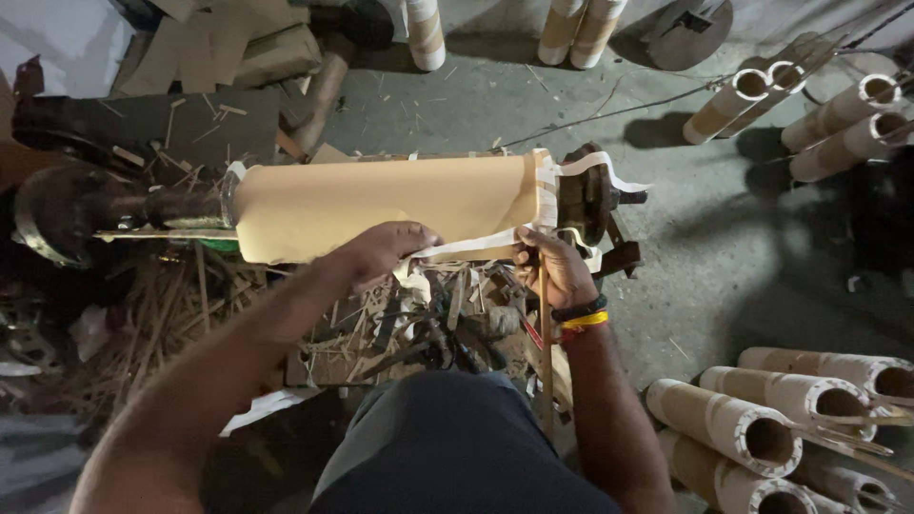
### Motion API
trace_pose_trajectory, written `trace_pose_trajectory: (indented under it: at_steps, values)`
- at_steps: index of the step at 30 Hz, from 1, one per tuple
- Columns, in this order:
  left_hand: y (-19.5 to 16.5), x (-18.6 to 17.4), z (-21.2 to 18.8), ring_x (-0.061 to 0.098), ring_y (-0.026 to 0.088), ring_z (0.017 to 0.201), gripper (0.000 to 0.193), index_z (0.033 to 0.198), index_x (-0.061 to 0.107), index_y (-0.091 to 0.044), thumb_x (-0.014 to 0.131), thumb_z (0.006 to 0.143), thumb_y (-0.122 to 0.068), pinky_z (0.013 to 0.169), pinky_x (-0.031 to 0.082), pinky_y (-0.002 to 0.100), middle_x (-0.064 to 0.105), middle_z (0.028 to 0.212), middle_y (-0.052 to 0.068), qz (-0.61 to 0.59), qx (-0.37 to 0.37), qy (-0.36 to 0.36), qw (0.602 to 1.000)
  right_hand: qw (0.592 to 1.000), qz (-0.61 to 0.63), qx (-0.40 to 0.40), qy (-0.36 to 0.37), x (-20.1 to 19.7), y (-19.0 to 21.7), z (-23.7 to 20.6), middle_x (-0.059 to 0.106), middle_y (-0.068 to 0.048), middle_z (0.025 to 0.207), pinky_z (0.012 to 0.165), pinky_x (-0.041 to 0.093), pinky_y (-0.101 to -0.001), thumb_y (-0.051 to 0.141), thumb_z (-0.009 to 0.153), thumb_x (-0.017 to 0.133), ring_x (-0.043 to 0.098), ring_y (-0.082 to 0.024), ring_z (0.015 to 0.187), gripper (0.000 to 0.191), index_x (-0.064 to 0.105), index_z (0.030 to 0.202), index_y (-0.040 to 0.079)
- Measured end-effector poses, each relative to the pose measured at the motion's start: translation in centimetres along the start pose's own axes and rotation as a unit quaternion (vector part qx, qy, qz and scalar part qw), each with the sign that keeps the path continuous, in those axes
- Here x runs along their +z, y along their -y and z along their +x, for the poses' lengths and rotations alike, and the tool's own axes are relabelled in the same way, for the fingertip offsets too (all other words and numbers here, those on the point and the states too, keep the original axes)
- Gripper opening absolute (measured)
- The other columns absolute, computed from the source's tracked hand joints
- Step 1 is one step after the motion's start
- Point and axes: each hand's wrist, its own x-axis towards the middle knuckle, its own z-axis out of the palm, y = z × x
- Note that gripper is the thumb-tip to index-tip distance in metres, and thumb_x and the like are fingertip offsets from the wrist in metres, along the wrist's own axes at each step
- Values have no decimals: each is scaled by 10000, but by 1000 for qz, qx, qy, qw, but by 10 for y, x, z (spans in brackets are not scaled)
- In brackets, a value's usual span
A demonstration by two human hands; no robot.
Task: The person wraps a white paper strip around a rotating cylindrical paper roll mounted on a lathe. They use a wooden stick to guide the strip and a hammer to tap it into place, repeating the process to build up layers on the roll's end.
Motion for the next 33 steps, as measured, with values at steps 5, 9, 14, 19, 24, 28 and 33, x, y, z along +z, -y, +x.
trace_pose_trajectory:
  at_steps: [5, 9, 14, 19, 24, 28, 33]
  values:
    - [5, -14, -15, 642, 127, 881, 237, 1111, 717, 33, 666, 985, -161, 828, 521, 287, 729, 970, 97, 165, 92, 0, 982, 1000, -3, 1, -10, 3, 1, -3, 629, 10, 869, 600, 448, -252, 174, 933, 738, 590, -81, 714, 130, 666, 995, 85]
    - [2, -13, -18, 614, 145, 837, 317, 1164, 697, 11, 617, 996, -246, 789, 511, 315, 719, 963, 96, 175, 32, -15, 984, 1000, 9, 2, -4, 5, 3, -4, 635, 13, 879, 592, 435, -238, 162, 946, 745, 590, -83, 719, 124, 663, 1000, 86]
    - [-2, -10, -15, 643, 191, 868, 447, 1142, 721, 13, 635, 1010, -405, 834, 515, 346, 731, 954, 142, 191, -37, -84, 977, 1000, 11, 3, -14, 3, 1, -3, 641, 14, 869, 581, 442, -248, 165, 931, 741, 594, -89, 708, 118, 673, 998, 97]
    - [-14, -22, -17, 633, 200, 872, 362, 1056, 724, -5, 714, 914, -339, 804, 509, 364, 714, 948, 118, 183, -1, -120, 976, 1000, -7, -20, -2, 2, -1, -2, 651, -6, 881, 592, 451, -250, 169, 962, 738, 606, -100, 721, 150, 667, 1013, 47]
    - [-39, -27, -34, 624, 214, 766, 376, 883, 718, 30, 742, 911, -344, 728, 507, 384, 690, 805, 134, 317, 71, -120, 938, 999, -20, -42, 6, 11, 1, -7, 680, -50, 879, 593, 481, -264, 189, 952, 713, 623, -126, 703, 189, 653, 1004, 18]
    - [-63, -5, -60, 616, 202, 665, 381, 864, 718, 9, 729, 905, -370, 649, 495, 403, 667, 710, 115, 357, 69, -128, 923, 983, -135, -98, -78, 26, 0, -20, 748, -91, 950, 599, 516, -267, 190, 916, 693, 633, -130, 702, 209, 664, 1042, 27]
    - [-110, 26, -84, 587, 199, 602, 384, 851, 714, -9, 696, 912, -388, 603, 474, 386, 644, 668, 108, 391, 24, -92, 916, 807, -463, -227, -287, 44, -17, -30, 702, -98, 928, 621, 552, -266, 197, 855, 814, 655, -143, 727, 448, 616, 1225, 41]
